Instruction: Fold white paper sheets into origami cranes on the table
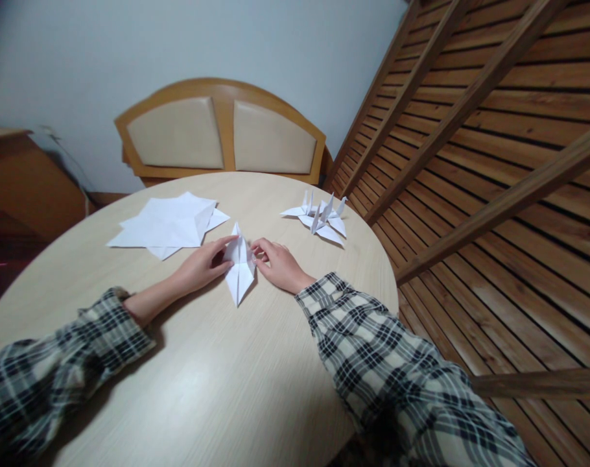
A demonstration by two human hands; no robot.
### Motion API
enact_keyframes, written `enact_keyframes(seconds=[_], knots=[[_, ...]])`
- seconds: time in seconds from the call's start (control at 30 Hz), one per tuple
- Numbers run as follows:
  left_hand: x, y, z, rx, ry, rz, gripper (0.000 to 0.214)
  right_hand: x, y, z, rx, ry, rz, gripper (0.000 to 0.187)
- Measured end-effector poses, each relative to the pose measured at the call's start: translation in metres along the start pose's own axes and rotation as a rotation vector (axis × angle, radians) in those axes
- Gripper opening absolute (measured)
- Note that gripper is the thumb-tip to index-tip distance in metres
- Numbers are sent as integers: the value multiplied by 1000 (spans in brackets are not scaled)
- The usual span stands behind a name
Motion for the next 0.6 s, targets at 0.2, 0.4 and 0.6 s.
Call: enact_keyframes(seconds=[0.2,0.4,0.6], knots=[[-2,0,-1,1,0,38,57,1,-2,2,3,-21,-45,23],[-4,-1,-1,-17,4,161,55,5,-4,-1,3,105,77,17],[-3,-4,0,-33,17,245,59,7,-5,1,39,124,79,22]])
Point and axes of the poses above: each hand's wrist, its own y-axis towards the middle knuckle, its own z-axis out of the palm, x = y × z, the point moved 2 cm from there along y, towards the middle knuckle, and after that the axes turned 14 degrees about z, right-handed, at the moved point
